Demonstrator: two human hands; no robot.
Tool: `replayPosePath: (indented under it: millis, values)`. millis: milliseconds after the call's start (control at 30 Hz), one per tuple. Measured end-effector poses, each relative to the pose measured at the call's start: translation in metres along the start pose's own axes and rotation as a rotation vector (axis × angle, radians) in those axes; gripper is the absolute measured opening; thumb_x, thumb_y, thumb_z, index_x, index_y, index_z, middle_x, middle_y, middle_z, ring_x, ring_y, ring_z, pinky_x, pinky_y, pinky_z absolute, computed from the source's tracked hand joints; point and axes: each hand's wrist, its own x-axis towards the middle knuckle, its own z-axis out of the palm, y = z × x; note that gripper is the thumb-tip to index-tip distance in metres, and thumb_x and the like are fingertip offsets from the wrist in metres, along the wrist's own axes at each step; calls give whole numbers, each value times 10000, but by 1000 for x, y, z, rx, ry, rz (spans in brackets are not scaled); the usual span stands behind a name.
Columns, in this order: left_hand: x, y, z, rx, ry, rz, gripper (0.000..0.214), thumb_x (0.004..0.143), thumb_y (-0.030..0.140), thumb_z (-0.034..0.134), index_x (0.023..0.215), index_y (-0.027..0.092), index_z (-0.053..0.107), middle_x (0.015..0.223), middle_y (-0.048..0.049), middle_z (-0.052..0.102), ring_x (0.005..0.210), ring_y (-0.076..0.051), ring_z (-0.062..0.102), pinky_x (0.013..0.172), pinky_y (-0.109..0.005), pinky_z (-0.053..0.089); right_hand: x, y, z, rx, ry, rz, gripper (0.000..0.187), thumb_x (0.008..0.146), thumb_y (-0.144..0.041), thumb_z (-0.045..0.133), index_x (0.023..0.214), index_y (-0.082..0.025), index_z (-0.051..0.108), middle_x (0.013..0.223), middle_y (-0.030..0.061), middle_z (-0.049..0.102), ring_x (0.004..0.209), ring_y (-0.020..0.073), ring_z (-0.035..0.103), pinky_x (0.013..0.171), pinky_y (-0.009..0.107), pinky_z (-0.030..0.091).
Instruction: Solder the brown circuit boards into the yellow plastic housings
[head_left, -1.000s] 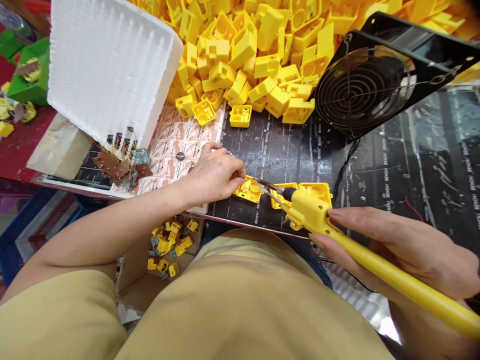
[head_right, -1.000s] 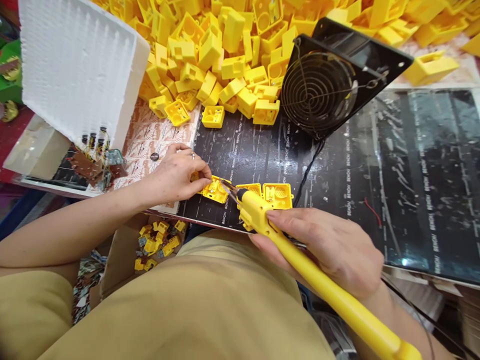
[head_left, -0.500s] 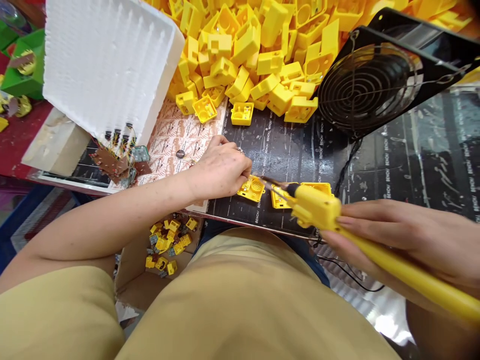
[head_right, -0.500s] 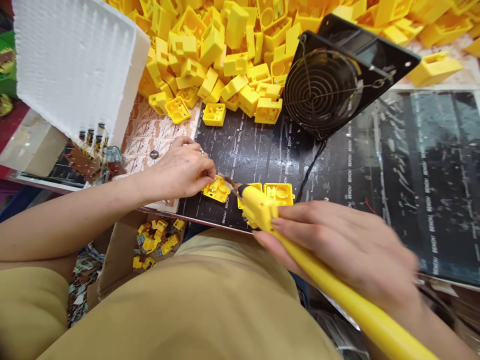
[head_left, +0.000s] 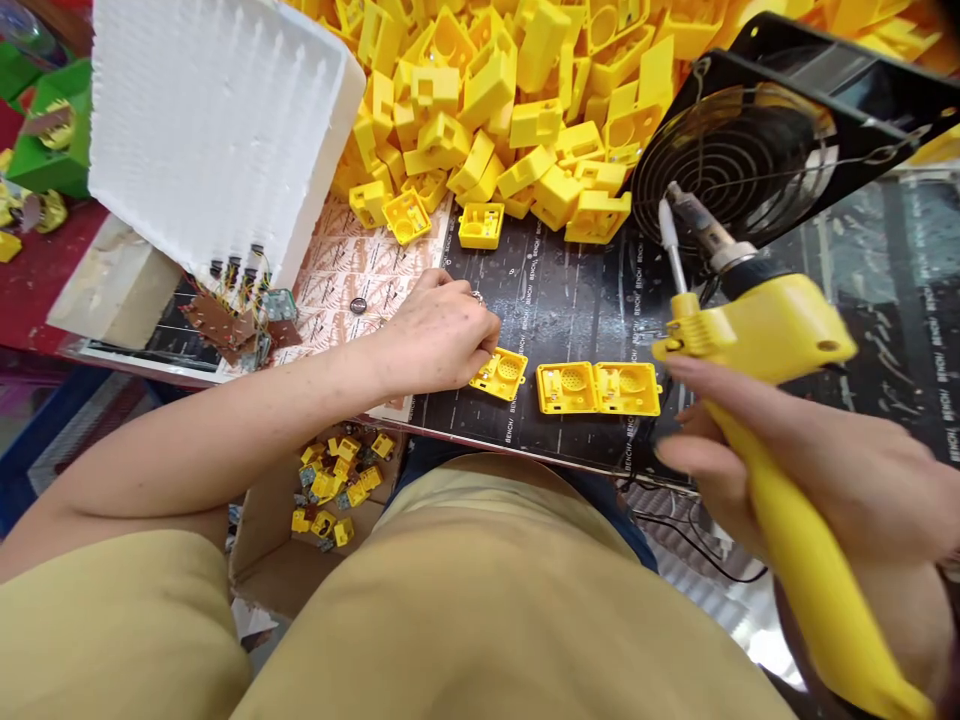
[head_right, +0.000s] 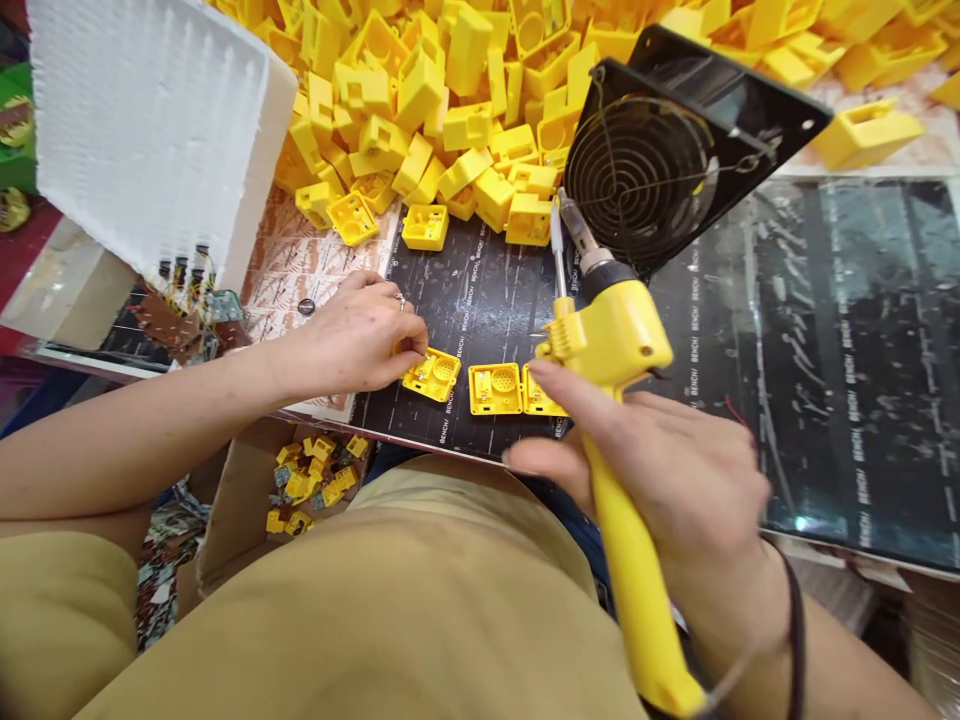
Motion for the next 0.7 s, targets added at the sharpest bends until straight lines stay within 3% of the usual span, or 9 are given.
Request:
replayPosePath:
  millis: [133, 233, 333, 400, 467, 533, 600, 700]
  values:
    - [-1, 0, -1, -12, 16, -10, 209, 839, 205, 513, 765, 183, 707, 754, -51, 708, 894, -236, 587, 969, -455, 350, 15, 4, 22, -76, 8, -90, 166, 898, -141, 661, 1046, -192, 604, 704, -28, 649, 567, 89, 610, 599, 202, 481]
    - [-11, -10, -6, -74, 47, 14, 213, 880, 279, 542, 918, 185, 729, 893, -63, 732, 1003, -263, 600, 1015, -466, 348, 14, 18, 32, -69, -25, -152, 234, 878, -211, 699, 1078, -174, 581, 859, 34, 700, 691, 133, 662, 686, 235, 526]
    - [-29, -24, -2, -188, 142, 119, 461, 887, 409, 599, 1288, 182, 595, 1321, -119, 616, 1221, -283, 537, 1070, -440, 348, 7, 34, 34, -18, -93, -159, 422, 853, -360, 721, 1173, -170, 522, 1117, 114, 683, 940, 221, 679, 837, 334, 554]
    - [-36, -27, 12, -224, 184, 214, 645, 874, 470, 627, 1419, 166, 463, 1475, -161, 475, 1330, -299, 457, 1101, -437, 339, 3, 43, 36, 29, -140, -167, 486, 845, -369, 730, 1216, -173, 486, 1199, 132, 652, 1054, 251, 649, 907, 384, 541]
    - [-34, -20, 33, -213, 209, 258, 614, 908, 435, 596, 1430, 150, 445, 1449, -173, 500, 1320, -297, 469, 1095, -438, 357, 1, 47, 41, 66, -182, -182, 482, 856, -347, 723, 1233, -182, 472, 1244, 128, 632, 1097, 247, 633, 930, 390, 534]
    - [-22, -8, 52, -194, 270, 178, 470, 963, 320, 513, 1401, 150, 481, 1348, -153, 587, 1216, -263, 554, 1039, -404, 413, 2, 48, 48, 82, -196, -197, 390, 905, -352, 664, 1217, -201, 486, 1238, 109, 637, 1052, 229, 650, 885, 375, 549]
    - [-8, -1, 60, -172, 400, 27, 461, 959, 315, 518, 1387, 146, 495, 1331, -161, 591, 1207, -281, 561, 1025, -428, 424, 2, 45, 54, 82, -166, -207, 309, 942, -351, 608, 1195, -203, 512, 1190, 107, 657, 951, 223, 674, 783, 358, 564]
    - [-4, -8, 43, -175, 595, -90, 503, 942, 451, 532, 1383, 210, 503, 1455, -143, 488, 1356, -306, 440, 1093, -493, 366, -1, 38, 58, 75, -79, -160, 407, 909, -319, 657, 1257, -173, 505, 1181, 133, 657, 910, 242, 682, 707, 347, 560]
